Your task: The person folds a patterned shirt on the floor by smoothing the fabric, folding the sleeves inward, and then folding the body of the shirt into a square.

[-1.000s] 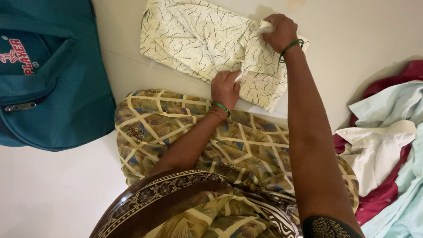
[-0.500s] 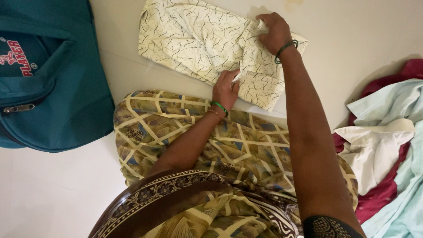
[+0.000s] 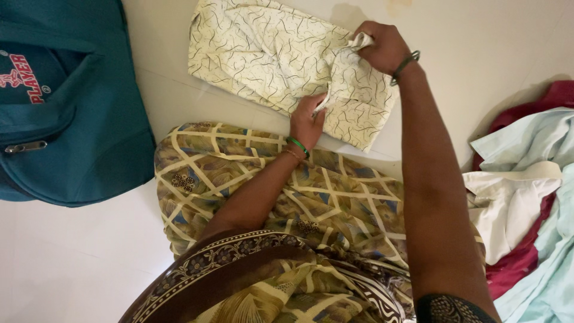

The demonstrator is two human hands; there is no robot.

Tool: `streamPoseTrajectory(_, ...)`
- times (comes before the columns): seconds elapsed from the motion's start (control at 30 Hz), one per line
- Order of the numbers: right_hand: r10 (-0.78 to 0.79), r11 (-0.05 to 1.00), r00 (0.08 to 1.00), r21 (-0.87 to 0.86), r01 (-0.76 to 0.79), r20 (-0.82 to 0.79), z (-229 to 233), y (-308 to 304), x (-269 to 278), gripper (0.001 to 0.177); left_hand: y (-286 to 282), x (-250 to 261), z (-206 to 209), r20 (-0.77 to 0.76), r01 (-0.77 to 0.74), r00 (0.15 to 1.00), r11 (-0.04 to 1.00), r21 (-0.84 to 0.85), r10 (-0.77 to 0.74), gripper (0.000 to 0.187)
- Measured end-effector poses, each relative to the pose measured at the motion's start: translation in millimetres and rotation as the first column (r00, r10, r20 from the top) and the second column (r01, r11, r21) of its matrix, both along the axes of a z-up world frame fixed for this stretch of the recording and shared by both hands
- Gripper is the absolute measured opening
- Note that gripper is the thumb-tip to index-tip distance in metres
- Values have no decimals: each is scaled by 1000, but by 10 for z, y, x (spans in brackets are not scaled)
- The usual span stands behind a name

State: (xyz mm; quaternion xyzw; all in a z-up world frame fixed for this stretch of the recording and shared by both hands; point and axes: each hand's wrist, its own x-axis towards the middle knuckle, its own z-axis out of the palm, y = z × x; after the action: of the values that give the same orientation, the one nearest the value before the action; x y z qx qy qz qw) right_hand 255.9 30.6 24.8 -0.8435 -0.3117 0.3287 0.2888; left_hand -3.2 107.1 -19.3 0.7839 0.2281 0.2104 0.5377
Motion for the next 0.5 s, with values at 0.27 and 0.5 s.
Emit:
streamPoseTrajectory(0.27,32,984,986,-167,-60,-164,258,129,231,34,-63,-123,-55,5,41,999,972,-233,-41,35)
streamPoseTrajectory(0.5,204,923,979,-334,-190,6,8,490,38,44,59,-87,-51,-257,-74,966,985,-156,32,62)
